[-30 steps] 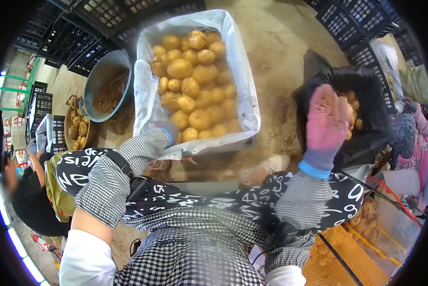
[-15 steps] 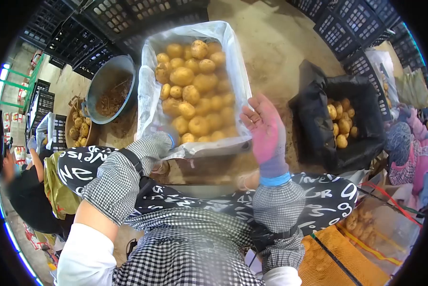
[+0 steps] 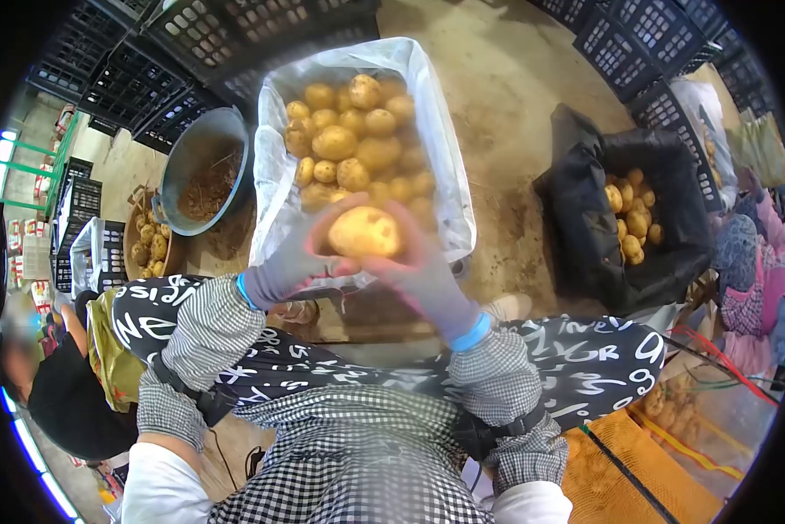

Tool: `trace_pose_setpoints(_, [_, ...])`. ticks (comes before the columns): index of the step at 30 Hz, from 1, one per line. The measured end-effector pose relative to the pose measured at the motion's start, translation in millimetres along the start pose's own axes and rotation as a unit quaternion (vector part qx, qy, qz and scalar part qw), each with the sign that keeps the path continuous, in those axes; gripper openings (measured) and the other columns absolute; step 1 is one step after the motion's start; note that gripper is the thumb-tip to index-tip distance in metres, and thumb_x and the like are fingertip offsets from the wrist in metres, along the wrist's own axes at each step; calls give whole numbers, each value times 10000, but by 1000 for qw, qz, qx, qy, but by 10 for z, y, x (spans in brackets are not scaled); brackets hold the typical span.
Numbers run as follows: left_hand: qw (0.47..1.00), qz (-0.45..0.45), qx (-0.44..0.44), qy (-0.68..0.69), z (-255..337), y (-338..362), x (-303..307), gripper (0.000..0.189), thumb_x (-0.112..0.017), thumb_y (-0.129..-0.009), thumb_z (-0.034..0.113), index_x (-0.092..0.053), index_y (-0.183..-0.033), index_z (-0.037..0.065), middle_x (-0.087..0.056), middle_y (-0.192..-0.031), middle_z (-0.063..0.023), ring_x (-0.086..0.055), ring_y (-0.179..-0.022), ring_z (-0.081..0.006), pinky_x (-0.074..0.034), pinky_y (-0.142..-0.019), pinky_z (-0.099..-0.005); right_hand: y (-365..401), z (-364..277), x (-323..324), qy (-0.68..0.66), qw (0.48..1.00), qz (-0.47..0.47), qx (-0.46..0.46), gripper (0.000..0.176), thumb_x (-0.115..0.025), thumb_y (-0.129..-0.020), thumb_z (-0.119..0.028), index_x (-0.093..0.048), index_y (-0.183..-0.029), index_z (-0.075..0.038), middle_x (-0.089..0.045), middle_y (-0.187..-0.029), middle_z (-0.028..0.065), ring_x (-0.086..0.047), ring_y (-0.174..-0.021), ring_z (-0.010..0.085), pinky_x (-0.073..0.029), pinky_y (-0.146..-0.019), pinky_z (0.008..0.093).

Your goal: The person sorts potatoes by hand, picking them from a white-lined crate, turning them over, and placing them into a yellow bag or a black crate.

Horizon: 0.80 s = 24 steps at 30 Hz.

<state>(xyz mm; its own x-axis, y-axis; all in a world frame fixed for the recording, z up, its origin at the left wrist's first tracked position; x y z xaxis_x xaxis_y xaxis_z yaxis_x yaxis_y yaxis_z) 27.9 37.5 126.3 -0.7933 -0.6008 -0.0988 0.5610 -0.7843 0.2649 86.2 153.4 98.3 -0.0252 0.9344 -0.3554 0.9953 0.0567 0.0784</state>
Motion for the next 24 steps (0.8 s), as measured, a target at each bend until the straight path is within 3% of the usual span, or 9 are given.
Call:
trace_pose_setpoints(3, [999, -12, -13, 27, -84, -23, -50, 1051, -852, -770, 329, -211, -1553, 46, -386, -1477, -110, -425, -1336, -190, -424, -1067, -337, 63, -77, 118, 154, 986, 50, 47, 797, -767, -808, -51, -352, -1486, -7, -433, -1466, 147, -457, -1349, 249, -409, -1095, 347])
trace_pose_setpoints(6, [999, -8, 44, 24, -149, -8, -70, 990, -833, -796, 285, -231, -1545, 51, -429, -1425, -104, -475, -1259, -175, -435, -1043, -322, 69, -290, -27, 373, 908, 6, 188, 846, -804, -721, -45, -404, -1467, -37, -419, -1491, 147, -426, -1378, 278, -363, -1131, 378])
trace_pose_setpoints(9, [998, 10, 45, 41, -210, -3, -29, 842, -785, -847, 247, -305, -1518, 77, -526, -1318, -107, -563, -1126, -161, -486, -968, -291, 44, -318, -120, 356, 913, 16, 197, 867, -815, -662, -37, -442, -1445, -52, -425, -1491, 152, -405, -1392, 308, -333, -1150, 392])
trace_pose_setpoints(11, [996, 29, -49, 66, -134, -31, -7, 752, -739, -889, 279, -346, -1498, 78, -528, -1315, -117, -570, -1130, -166, -492, -961, -283, 44, -314, -100, 345, 919, 38, 189, 763, -800, -693, -37, -487, -1390, -41, -479, -1431, 174, -445, -1352, 322, -360, -1123, 400])
trace_pose_setpoints(15, [998, 45, -30, 42, -187, -56, 52, 627, -513, -1012, 422, -374, -1482, 30, -469, -1425, -103, -464, -1310, -187, -431, -1064, -329, 33, -244, -19, 313, 935, 68, 153, 689, -780, -744, -82, -501, -1372, -29, -519, -1386, 188, -463, -1333, 325, -381, -1101, 402])
trace_pose_setpoints(17, [992, 67, 28, 108, -182, -15, 10, 579, -433, -1045, 427, -406, -1464, 28, -469, -1429, -103, -472, -1307, -191, -430, -1072, -333, 34, -280, -39, 332, 929, 79, 146, 639, -747, -799, -120, -495, -1378, -21, -519, -1384, 194, -471, -1325, 320, -384, -1094, 393])
trace_pose_setpoints(20, [998, 61, -14, -9, -219, -32, -25, 558, -429, -1050, 406, -387, -1473, 45, -481, -1418, -105, -496, -1297, -198, -474, -1040, -351, 38, -99, 69, 251, 961, 80, 83, 582, -690, -871, -170, -483, -1390, -5, -517, -1384, 203, -481, -1315, 314, -386, -1088, 379])
trace_pose_setpoints(23, [958, 25, 85, 272, -379, -24, -157, 592, -449, -1037, 433, -352, -1487, 60, -480, -1417, -110, -518, -1285, -218, -499, -1019, -377, 47, 146, 305, 115, 988, 105, -15, 654, -650, -937, -326, -413, -1440, 17, -503, -1393, 138, -488, -1287, 247, -388, -1081, 352])
trace_pose_setpoints(24, [958, 24, 75, 274, -346, -31, -167, 605, -458, -1033, 439, -339, -1491, 62, -477, -1418, -116, -519, -1285, -228, -497, -1024, -388, 42, 133, 311, 104, 989, 103, -7, 678, -643, -948, -363, -399, -1450, 21, -499, -1393, 123, -492, -1277, 228, -392, -1076, 344])
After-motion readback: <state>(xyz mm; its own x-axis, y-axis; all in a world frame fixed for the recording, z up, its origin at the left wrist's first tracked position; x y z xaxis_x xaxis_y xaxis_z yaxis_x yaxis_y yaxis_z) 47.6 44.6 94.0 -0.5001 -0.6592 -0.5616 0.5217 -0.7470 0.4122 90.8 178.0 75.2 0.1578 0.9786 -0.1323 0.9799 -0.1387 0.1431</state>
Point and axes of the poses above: each hand's wrist, its own y-axis away from the middle knuckle, its own x-axis out of the back of the hand, z = x × y, the point moved 9 cm from there along -y, towards the middle knuckle
